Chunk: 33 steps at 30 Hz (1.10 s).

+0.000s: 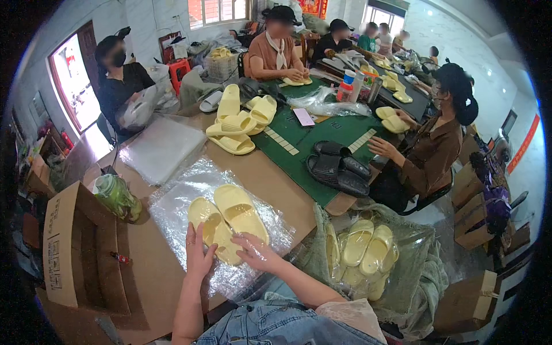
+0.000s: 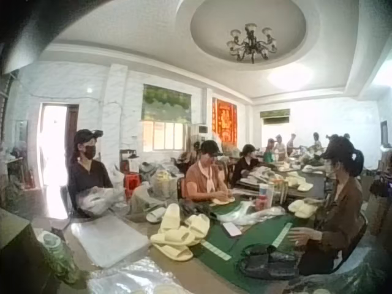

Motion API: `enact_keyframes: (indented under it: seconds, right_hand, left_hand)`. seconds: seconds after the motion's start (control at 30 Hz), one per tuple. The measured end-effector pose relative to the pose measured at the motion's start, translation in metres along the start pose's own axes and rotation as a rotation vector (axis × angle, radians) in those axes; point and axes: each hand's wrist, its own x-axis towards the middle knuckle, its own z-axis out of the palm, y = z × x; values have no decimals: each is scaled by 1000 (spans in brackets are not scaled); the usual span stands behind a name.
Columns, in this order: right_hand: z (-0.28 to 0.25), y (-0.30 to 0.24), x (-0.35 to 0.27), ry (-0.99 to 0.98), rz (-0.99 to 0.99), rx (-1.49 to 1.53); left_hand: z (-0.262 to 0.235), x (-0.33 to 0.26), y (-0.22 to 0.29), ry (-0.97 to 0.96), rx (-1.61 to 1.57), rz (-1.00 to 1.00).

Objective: The person repeatedly picks up pairs of yellow and black slippers from a pile on a table, places them onto a sheet of bubble wrap, and wraps them. The wrapped pairs are then placed into a large sack. The task is performed in a repetitive, one-at-a-time manner.

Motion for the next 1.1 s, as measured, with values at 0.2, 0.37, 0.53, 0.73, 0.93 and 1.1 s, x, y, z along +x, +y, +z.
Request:
enact_keyframes:
  seconds: [0.2,0.37,0.53,0.73,0.93,1.1]
  right_hand:
    - [-81,-52,-8,-416,273,256]
    - [-119,-80,17,-394,241,689]
    - [-72,-61,61,86,224,5]
    - [-9,-2,75,75,289,-420]
    - [23,13,84,-56,325,-755]
    - [35,17,80,64,323,-676]
  left_hand:
    - [-1,-1,0,-16,4,-54]
    - [-1,0,1,-7,-12,-43]
    - [-3,0,-1,13,-11,-13]
    - [3,-1,-14,49,-11,75]
    - [2,-1,-14,48,-34,109]
    - [5,-1,-13,57,-26,113]
